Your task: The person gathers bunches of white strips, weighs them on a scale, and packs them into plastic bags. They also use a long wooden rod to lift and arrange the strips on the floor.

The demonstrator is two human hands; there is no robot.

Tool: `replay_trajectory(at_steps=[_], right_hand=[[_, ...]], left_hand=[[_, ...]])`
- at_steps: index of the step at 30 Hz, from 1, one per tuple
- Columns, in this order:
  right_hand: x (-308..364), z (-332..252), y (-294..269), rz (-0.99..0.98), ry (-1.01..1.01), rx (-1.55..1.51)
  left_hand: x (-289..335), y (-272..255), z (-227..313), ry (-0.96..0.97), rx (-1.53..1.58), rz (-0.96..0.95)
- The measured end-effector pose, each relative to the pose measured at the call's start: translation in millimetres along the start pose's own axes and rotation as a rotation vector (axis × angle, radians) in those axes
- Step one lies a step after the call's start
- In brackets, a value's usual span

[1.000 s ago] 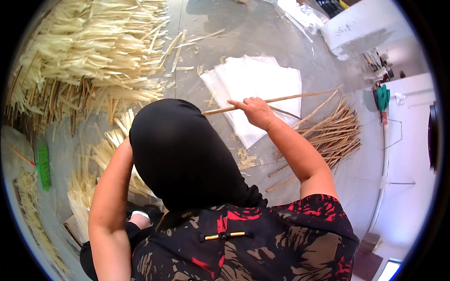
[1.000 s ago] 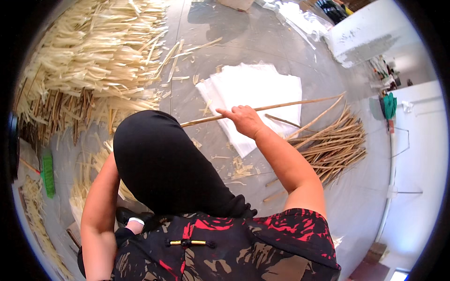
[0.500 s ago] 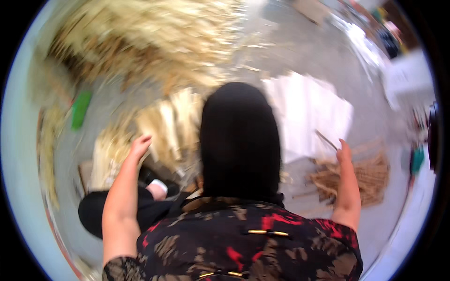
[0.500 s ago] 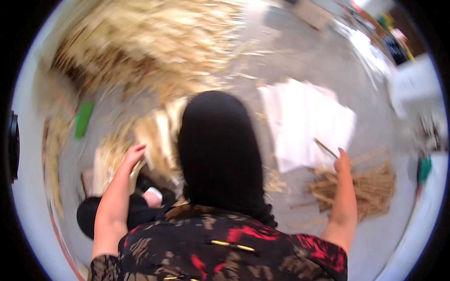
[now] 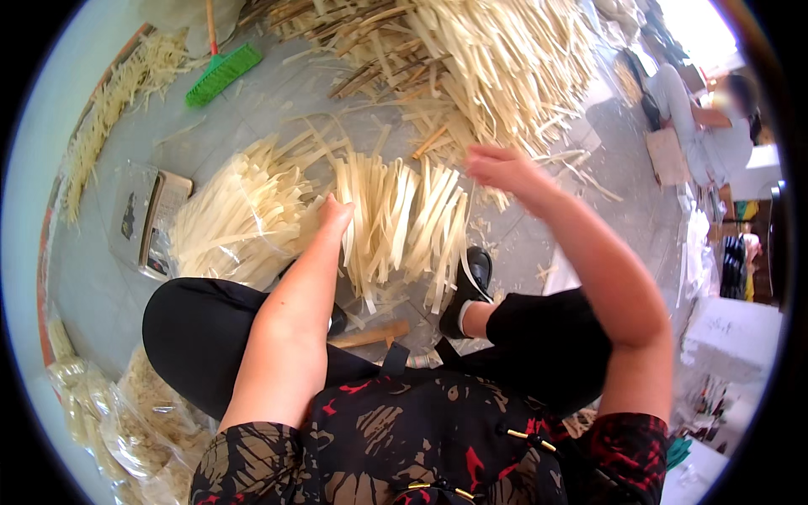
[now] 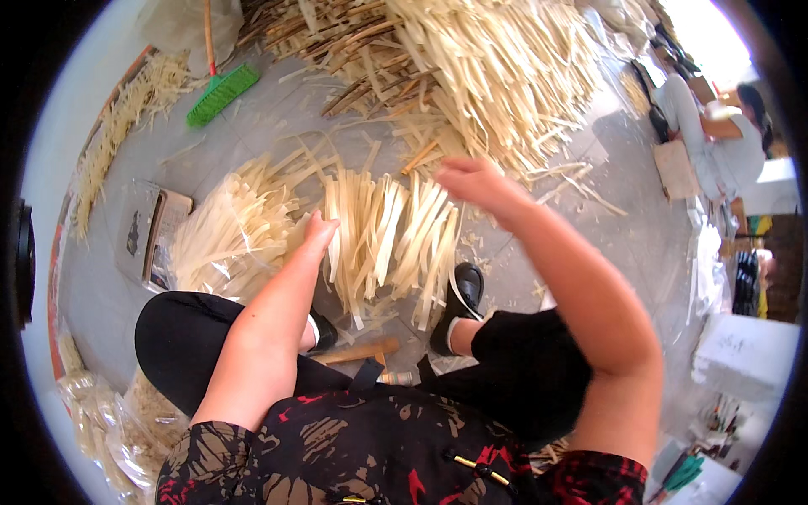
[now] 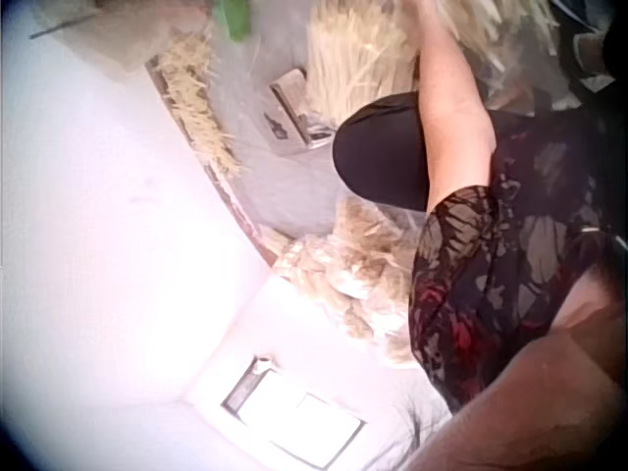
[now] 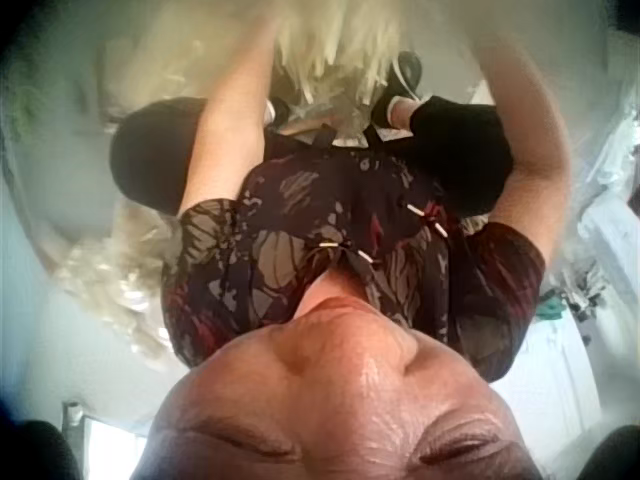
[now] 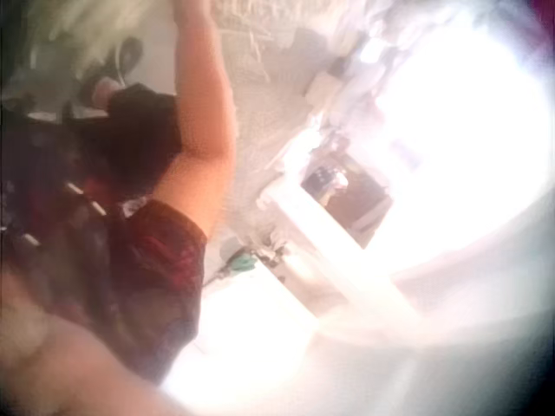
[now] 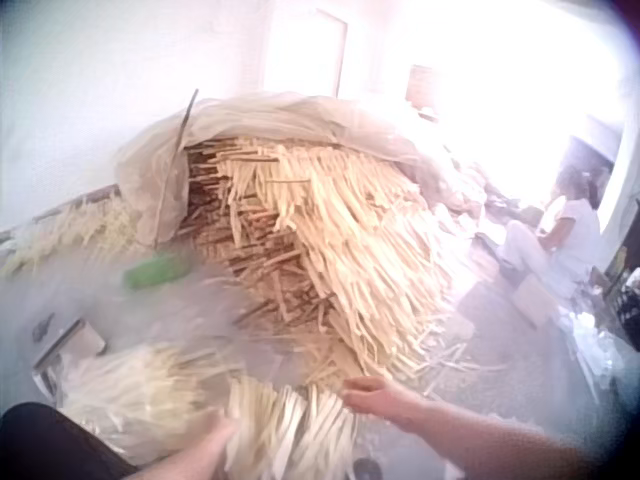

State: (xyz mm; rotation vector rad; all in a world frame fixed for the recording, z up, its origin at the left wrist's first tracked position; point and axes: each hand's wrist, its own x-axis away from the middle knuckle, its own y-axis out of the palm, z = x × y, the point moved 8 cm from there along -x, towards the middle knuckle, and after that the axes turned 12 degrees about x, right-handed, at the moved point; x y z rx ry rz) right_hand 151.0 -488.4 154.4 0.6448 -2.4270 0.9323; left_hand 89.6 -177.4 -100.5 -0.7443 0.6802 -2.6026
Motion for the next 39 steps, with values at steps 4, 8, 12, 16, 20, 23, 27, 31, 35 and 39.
replay_trajectory(at_steps=[4,8,12,16,20,23,27,31,35,39], right_hand=[[-92.7,64.0,116.4,-0.098,0.328,0.132],[-128.9,116.0,195.7,0.046,0.431,-0.13],[-145.3,129.0,227.1,0.002,0.432,-0.165],[-148.0,109.1,236.1,-0.056,0.39,-0.153],[-129.4,102.4,221.8,-0.047,0.399,-0.227],[-124.5,108.9,215.9,-0.08,0.294,-0.469],[-110.2,75.4,200.9,-0.131,0.185,-0.604],[-94.7,64.9,178.1,-0.099,0.075,-0.628],[-78.2,44.4,152.9,-0.017,0.062,-0.76],[-58.7,20.9,141.9,-0.021,-0.034,-0.778]], left_hand=[[0.4,17.7,-12.9,-0.13,0.025,-0.148],[-2.7,34.6,-40.8,-0.311,0.053,-0.292],[16.4,51.4,-13.9,0.009,-0.242,-0.283],[24.7,46.0,-19.1,0.194,-0.243,-0.168],[65.1,42.7,41.0,-0.077,-0.088,-0.558],[77.0,46.6,48.5,0.058,0.074,-0.432],[52.7,49.1,27.2,0.034,0.447,-0.412],[63.8,32.7,69.2,0.093,0.186,-0.505],[76.6,3.5,105.7,0.245,0.585,-0.484],[95.9,-1.3,120.4,0.178,0.714,-0.523]])
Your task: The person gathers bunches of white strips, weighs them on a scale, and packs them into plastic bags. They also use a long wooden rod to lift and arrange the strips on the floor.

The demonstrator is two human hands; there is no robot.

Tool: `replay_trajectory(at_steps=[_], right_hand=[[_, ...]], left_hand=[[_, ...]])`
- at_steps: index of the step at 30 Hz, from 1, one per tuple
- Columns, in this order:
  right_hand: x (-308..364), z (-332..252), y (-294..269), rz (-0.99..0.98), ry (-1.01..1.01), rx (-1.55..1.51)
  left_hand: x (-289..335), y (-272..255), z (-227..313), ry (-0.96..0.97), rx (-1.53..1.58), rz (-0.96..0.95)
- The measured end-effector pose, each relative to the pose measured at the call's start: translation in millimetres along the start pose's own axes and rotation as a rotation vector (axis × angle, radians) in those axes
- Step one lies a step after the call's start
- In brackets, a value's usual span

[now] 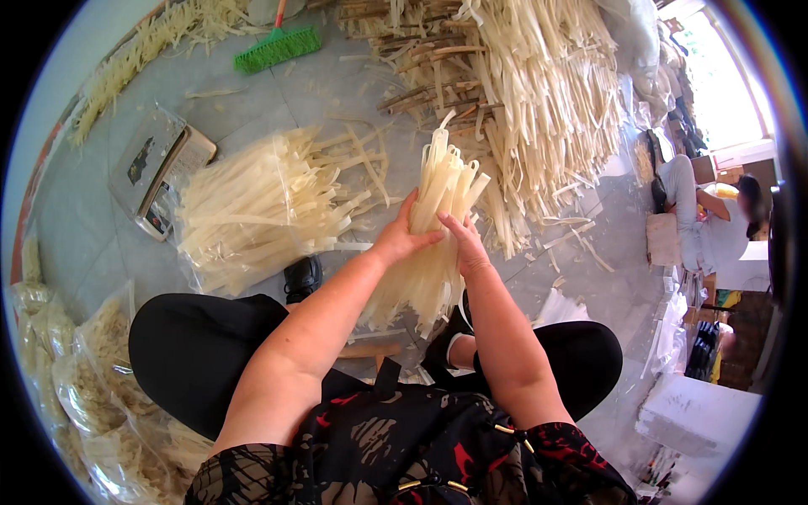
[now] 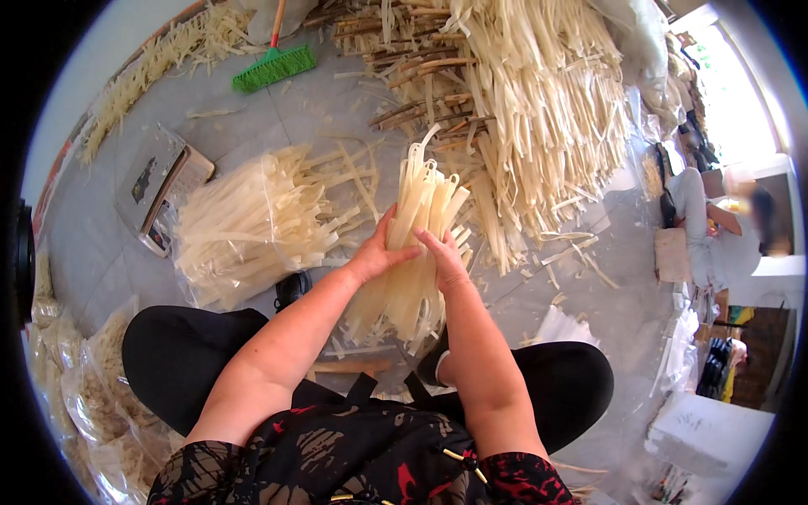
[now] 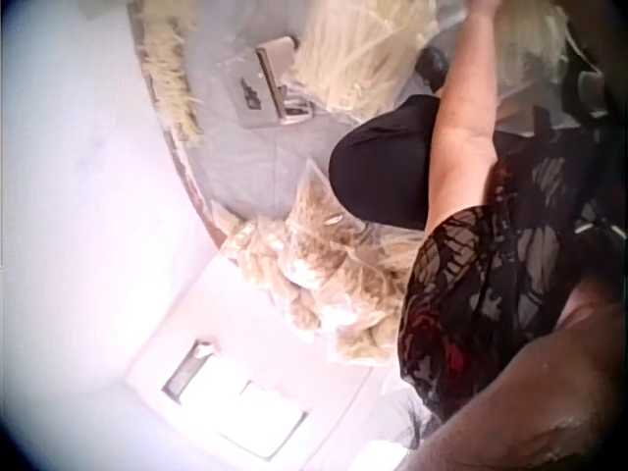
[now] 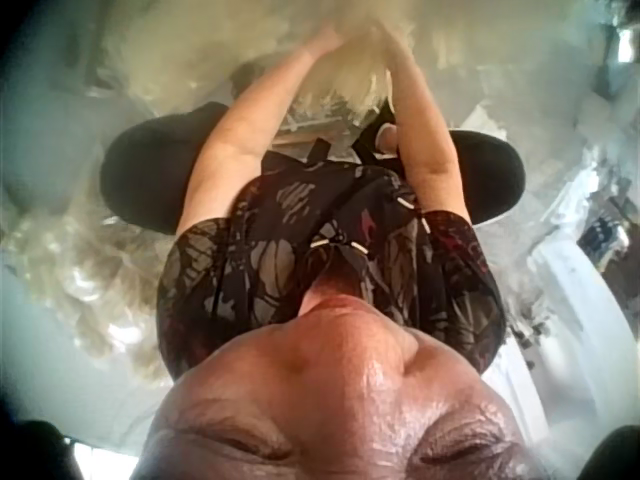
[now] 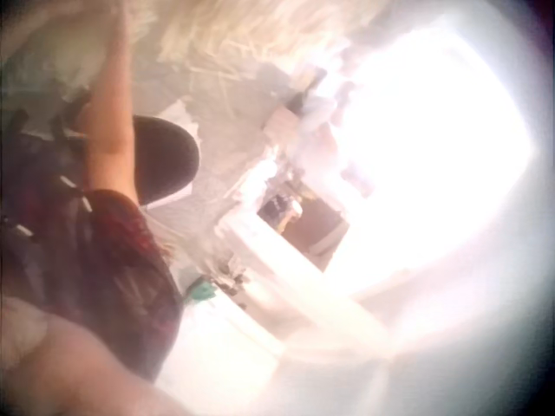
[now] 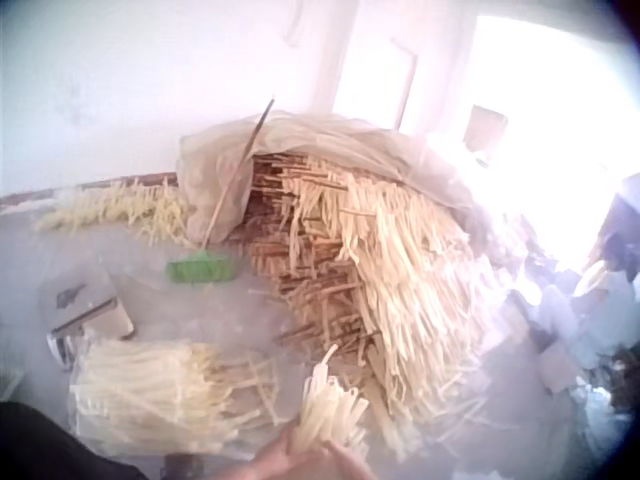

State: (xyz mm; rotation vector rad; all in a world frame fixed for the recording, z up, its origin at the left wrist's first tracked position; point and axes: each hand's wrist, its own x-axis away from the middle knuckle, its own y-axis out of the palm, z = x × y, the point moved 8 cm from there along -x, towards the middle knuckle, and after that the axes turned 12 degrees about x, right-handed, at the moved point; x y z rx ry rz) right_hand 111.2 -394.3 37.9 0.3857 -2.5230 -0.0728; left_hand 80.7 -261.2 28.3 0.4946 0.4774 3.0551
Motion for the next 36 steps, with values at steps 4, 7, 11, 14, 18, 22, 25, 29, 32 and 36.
replay_trajectory(at_steps=[4,7,11,14,18,22,25,29,32,36], right_hand=[[23.7,-22.9,0.0,-0.027,-0.037,0.019],[40.1,-35.5,4.0,-0.026,-0.096,0.031],[65.1,-50.5,17.6,-0.147,-0.112,0.028],[72.4,-70.5,16.1,-0.128,-0.164,0.113],[90.4,-115.4,17.2,-0.121,-0.29,0.053],[111.5,-146.7,37.3,-0.354,-0.091,0.106],[124.9,-152.8,40.0,-0.362,0.01,0.13],[98.4,-113.6,24.4,-0.291,-0.042,0.19],[101.4,-96.9,40.1,-0.367,-0.035,0.241],[97.2,-79.4,57.6,-0.317,-0.119,0.49]], left_hand=[[17.4,17.8,30.7,-0.049,0.048,0.061],[22.5,37.2,58.9,0.005,0.037,-0.129],[31.2,45.9,59.6,-0.009,-0.618,-0.068],[45.7,68.8,93.2,0.252,-0.299,-0.279],[72.3,83.2,135.0,0.053,-0.14,-0.34],[84.7,75.5,144.7,-0.093,0.045,-0.229],[86.4,70.5,134.8,-0.179,0.217,-0.184],[93.0,62.2,104.8,-0.347,0.371,-0.145],[93.0,49.5,110.5,-0.258,0.45,-0.076],[75.8,34.2,125.8,0.03,0.901,-0.136]])
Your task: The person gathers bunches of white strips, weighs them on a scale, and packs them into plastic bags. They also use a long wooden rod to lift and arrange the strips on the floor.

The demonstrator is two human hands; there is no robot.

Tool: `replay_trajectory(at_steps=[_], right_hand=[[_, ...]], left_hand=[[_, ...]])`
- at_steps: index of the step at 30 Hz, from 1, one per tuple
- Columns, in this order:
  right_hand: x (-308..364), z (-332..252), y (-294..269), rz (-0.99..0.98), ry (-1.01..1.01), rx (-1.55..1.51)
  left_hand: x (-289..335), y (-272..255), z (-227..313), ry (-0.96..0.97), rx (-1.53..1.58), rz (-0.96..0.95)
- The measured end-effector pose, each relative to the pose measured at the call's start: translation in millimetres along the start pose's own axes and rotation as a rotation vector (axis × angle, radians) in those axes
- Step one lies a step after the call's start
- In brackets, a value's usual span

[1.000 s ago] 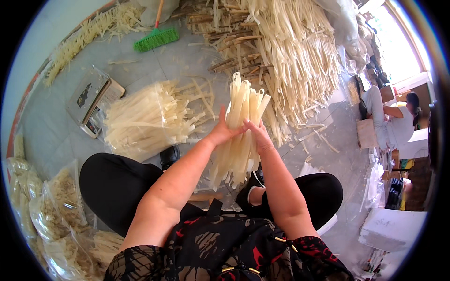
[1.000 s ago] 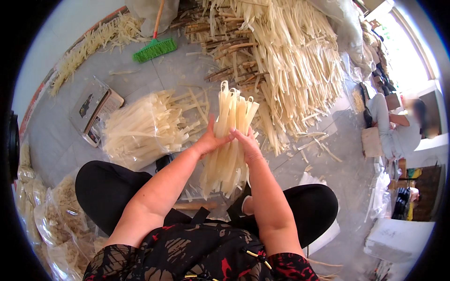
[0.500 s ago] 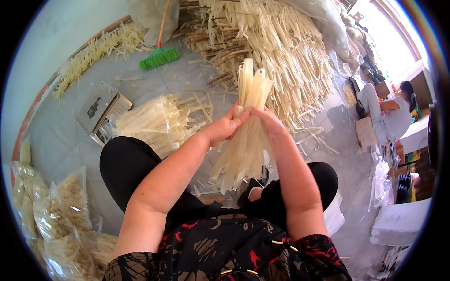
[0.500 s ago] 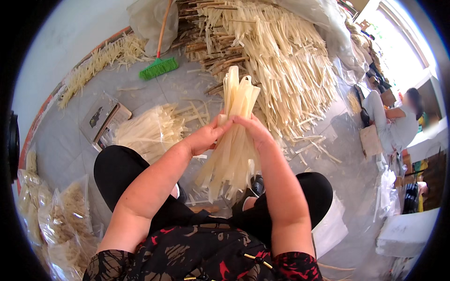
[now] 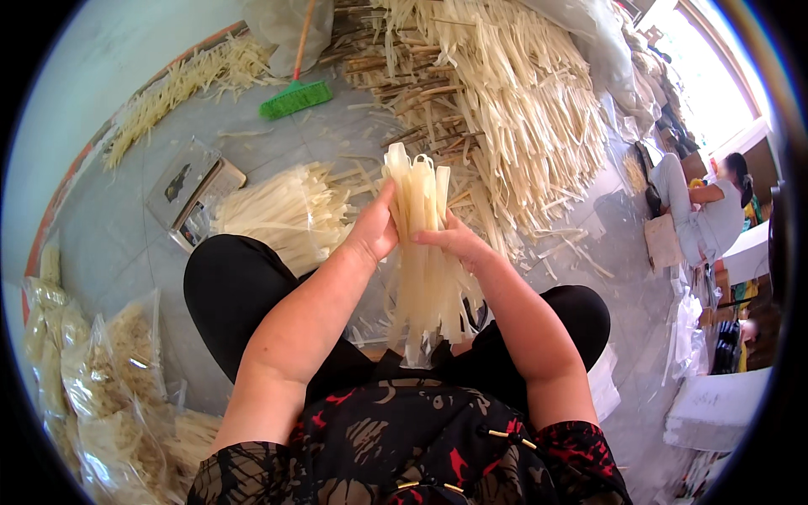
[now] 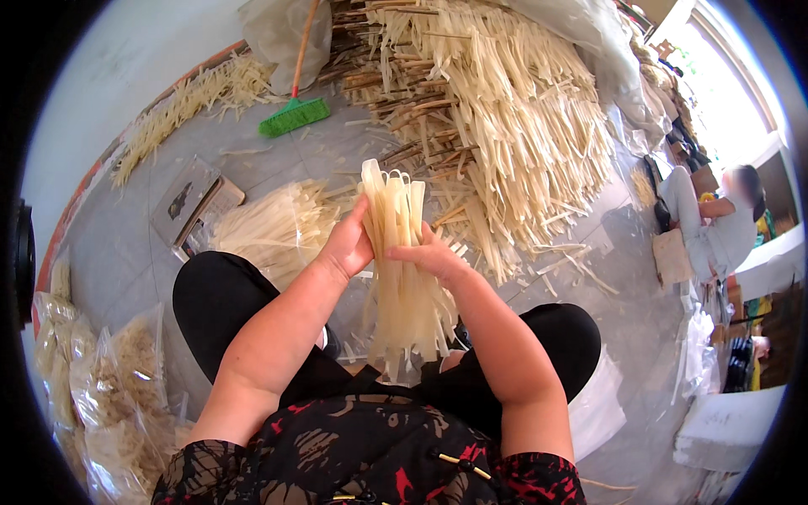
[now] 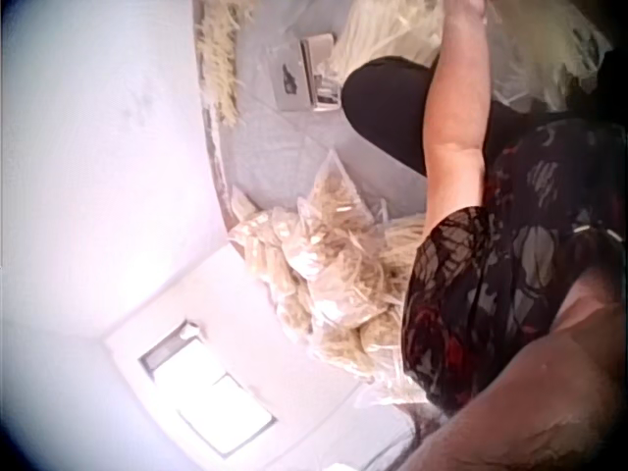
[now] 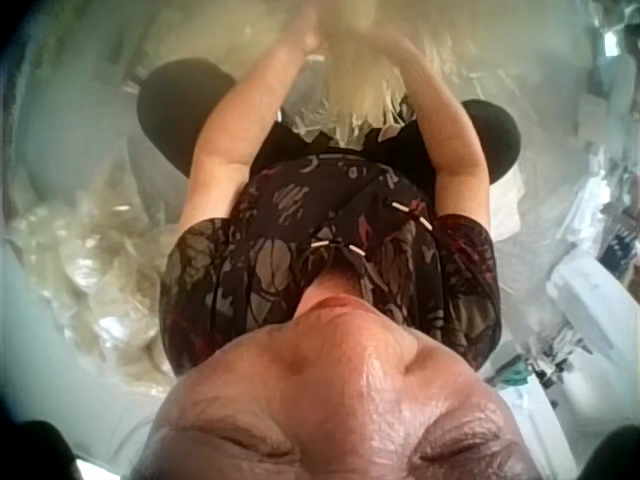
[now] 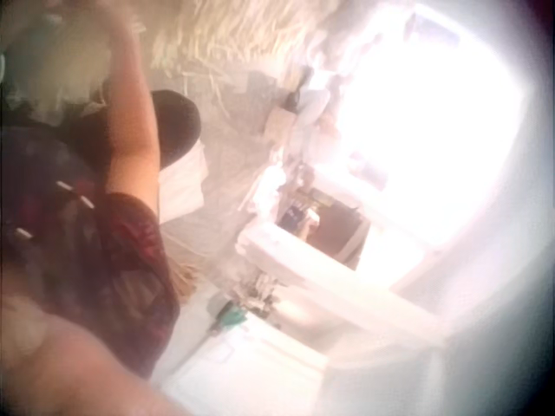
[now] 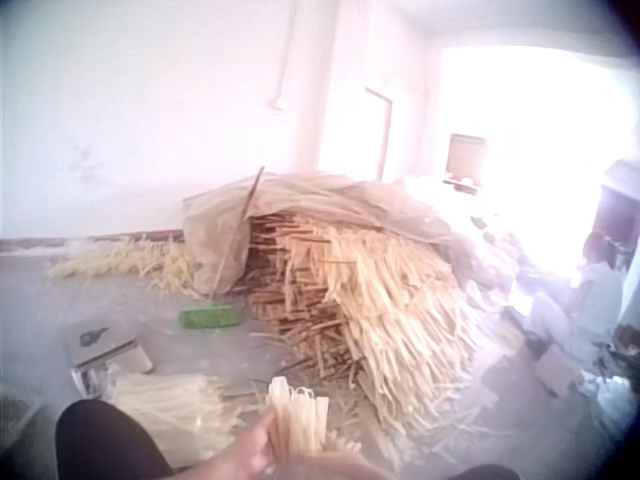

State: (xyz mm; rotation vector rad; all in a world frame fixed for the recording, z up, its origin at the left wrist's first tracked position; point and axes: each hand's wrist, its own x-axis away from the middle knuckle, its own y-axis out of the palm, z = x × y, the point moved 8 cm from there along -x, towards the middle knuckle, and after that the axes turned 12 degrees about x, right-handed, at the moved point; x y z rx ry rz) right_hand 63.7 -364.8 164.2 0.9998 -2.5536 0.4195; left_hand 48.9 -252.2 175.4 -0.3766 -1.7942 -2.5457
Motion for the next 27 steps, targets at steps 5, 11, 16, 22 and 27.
replay_trajectory(at_steps=[5,11,16,22,27], right_hand=[[0.7,-18.4,18.9,0.125,-0.187,0.344],[7.5,-48.1,23.3,0.306,-0.234,0.354],[-14.6,-73.0,-0.9,0.33,-0.325,0.299],[-50.1,-116.6,10.7,0.38,-0.462,0.273],[-73.2,-137.0,2.5,0.446,-0.44,0.25]], left_hand=[[1.3,12.8,2.1,0.082,0.122,0.029],[11.5,49.7,20.9,0.173,0.057,0.011],[0.2,70.5,48.7,0.153,-0.077,-0.03],[-26.9,89.5,92.0,0.256,-0.102,0.004],[-44.9,80.6,123.5,0.111,-0.214,-0.089]])
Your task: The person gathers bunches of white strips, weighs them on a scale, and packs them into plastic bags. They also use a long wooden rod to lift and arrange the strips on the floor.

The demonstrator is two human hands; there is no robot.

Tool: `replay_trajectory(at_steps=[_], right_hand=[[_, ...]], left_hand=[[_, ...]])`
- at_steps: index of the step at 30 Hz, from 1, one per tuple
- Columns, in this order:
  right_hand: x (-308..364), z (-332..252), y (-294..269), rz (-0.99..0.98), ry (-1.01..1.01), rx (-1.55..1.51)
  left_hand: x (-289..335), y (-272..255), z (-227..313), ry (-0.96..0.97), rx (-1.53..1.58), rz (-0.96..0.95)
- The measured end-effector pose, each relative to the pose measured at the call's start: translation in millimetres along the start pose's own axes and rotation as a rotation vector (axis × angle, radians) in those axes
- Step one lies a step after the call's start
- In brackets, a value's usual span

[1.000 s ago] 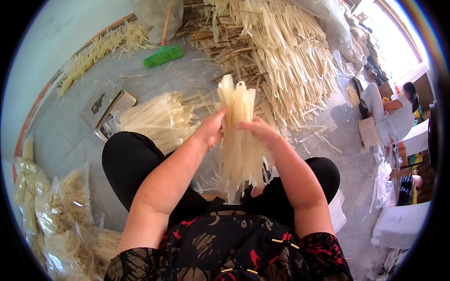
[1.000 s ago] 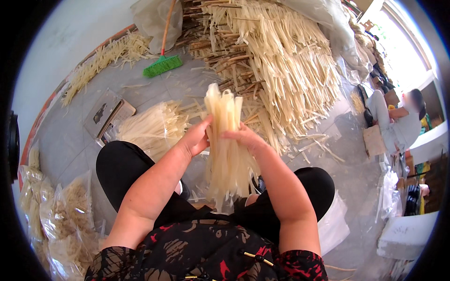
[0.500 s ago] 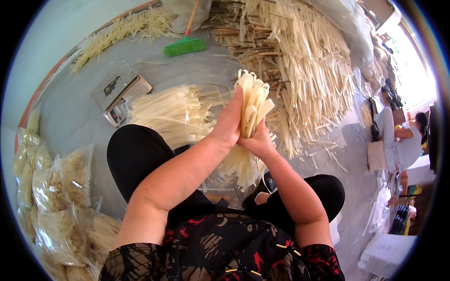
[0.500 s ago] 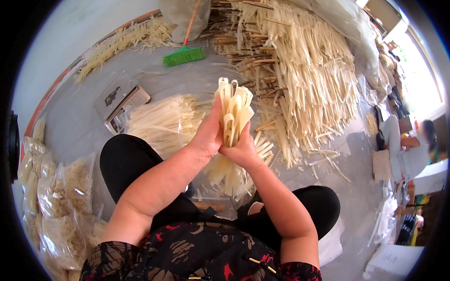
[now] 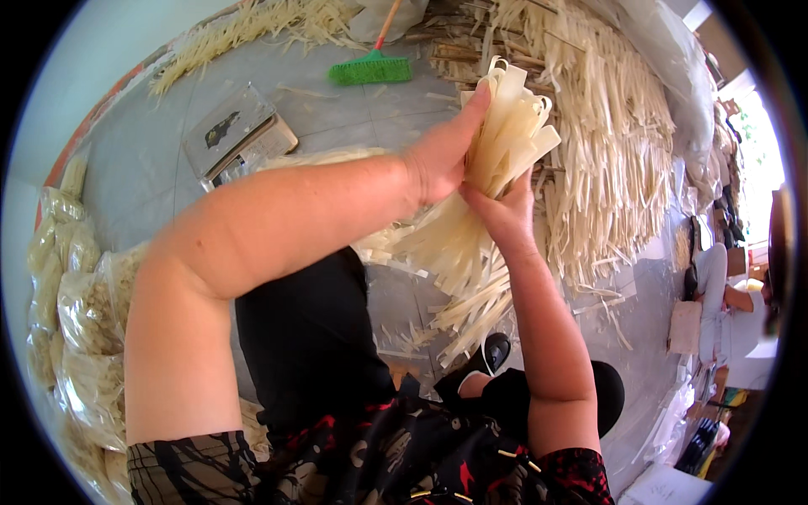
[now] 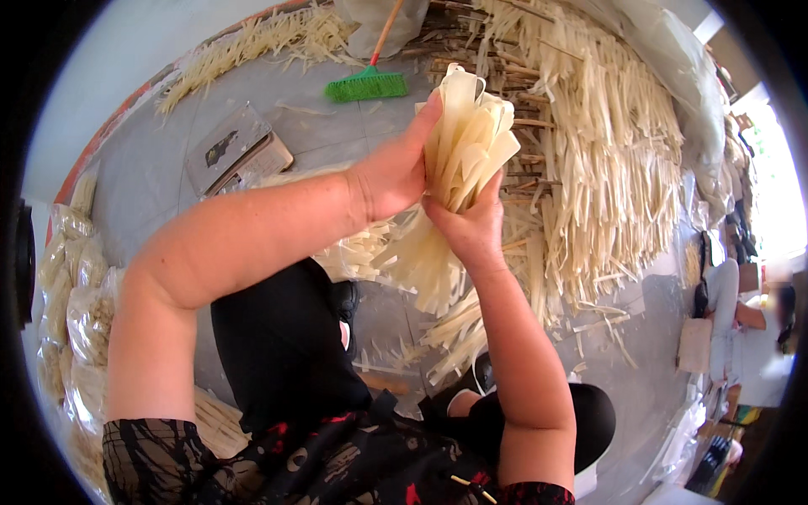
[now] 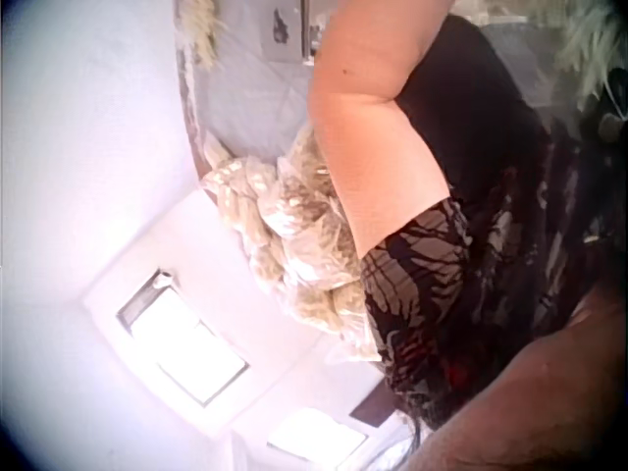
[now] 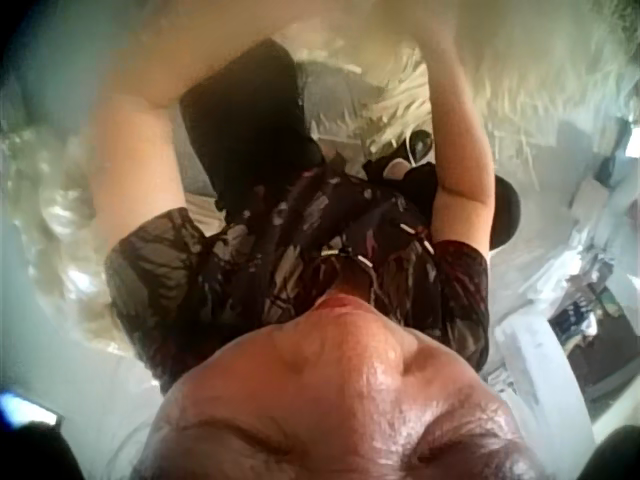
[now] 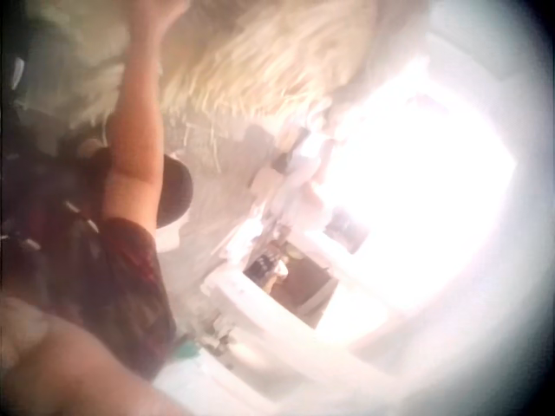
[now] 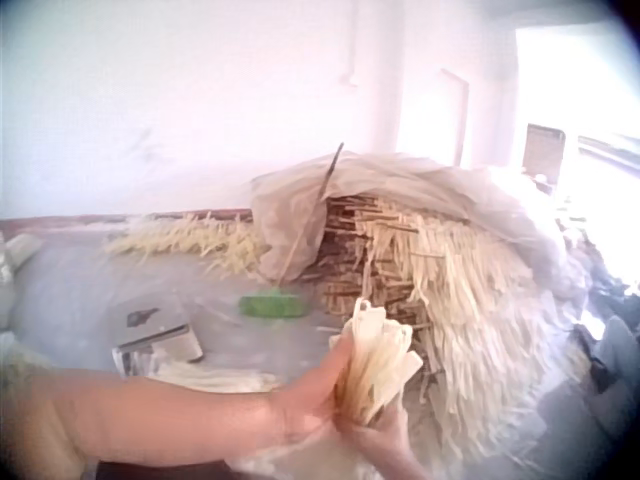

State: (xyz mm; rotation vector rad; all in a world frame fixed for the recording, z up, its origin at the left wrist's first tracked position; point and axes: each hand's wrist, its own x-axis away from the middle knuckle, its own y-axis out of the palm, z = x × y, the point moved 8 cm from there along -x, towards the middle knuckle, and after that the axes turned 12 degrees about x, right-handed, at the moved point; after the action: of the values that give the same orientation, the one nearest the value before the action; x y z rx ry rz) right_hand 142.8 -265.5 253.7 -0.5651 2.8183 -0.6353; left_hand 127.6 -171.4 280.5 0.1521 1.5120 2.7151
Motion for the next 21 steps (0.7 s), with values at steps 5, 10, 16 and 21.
replay_trajectory(at_steps=[5,10,16,21], right_hand=[[-35.3,41.4,14.6,-0.091,0.051,-0.084],[-47.1,97.5,68.5,-0.211,0.062,-0.078],[-37.0,109.7,114.1,-0.271,0.079,0.339],[-39.4,121.7,119.7,-0.208,0.122,0.335]], left_hand=[[-8.2,-56.1,18.5,-0.204,-0.19,-0.001],[-0.2,-142.0,3.3,-0.315,-0.143,-0.027],[9.6,-185.7,-26.6,-0.433,-0.479,0.106],[8.8,-202.6,-43.4,-0.438,-0.543,0.089]])
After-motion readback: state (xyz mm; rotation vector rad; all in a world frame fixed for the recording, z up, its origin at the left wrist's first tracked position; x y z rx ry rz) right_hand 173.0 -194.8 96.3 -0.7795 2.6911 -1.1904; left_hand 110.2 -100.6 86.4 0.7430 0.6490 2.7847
